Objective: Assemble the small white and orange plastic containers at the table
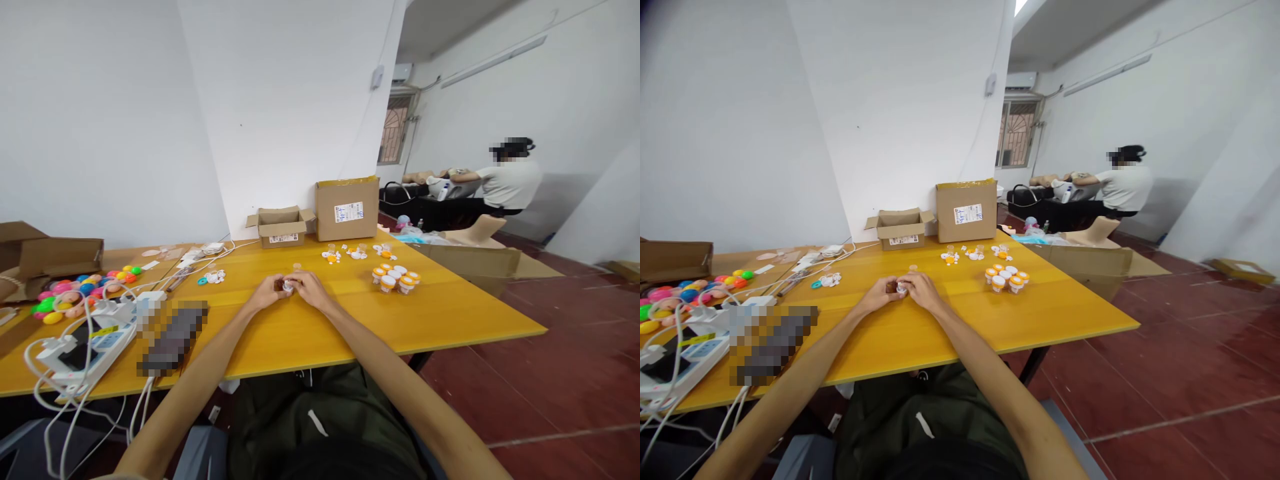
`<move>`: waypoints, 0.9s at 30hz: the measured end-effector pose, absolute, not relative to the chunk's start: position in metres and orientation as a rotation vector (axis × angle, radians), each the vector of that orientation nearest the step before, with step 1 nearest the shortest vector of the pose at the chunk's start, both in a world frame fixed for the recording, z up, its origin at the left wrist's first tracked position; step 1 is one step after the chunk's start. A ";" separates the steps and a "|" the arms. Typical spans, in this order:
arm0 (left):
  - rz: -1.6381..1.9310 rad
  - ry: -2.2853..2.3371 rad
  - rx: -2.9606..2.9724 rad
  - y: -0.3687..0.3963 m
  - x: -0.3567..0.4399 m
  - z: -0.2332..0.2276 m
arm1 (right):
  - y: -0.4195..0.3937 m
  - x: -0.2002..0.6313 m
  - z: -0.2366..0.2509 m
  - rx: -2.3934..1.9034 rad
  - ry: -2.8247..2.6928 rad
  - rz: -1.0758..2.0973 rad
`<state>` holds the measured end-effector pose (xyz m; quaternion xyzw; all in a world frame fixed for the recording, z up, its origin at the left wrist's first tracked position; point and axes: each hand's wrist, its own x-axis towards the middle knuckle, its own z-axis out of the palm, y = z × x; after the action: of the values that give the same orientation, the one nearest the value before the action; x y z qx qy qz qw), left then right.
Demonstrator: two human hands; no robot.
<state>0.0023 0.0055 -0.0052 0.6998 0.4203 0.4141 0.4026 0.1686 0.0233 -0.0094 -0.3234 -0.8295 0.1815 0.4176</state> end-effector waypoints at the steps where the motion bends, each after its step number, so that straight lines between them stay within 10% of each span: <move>1: 1.045 1.064 1.773 0.006 0.002 -0.006 | 0.023 0.168 -0.009 -0.816 -2.084 0.449; 27: 1.053 1.085 1.797 0.003 0.005 -0.002 | 0.011 0.166 -0.002 -1.000 -2.034 0.381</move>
<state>0.0047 0.0026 -0.0016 0.7058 0.4261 0.4137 0.3862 0.1656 0.0107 -0.0020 -0.3971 -0.8073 0.1512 0.4094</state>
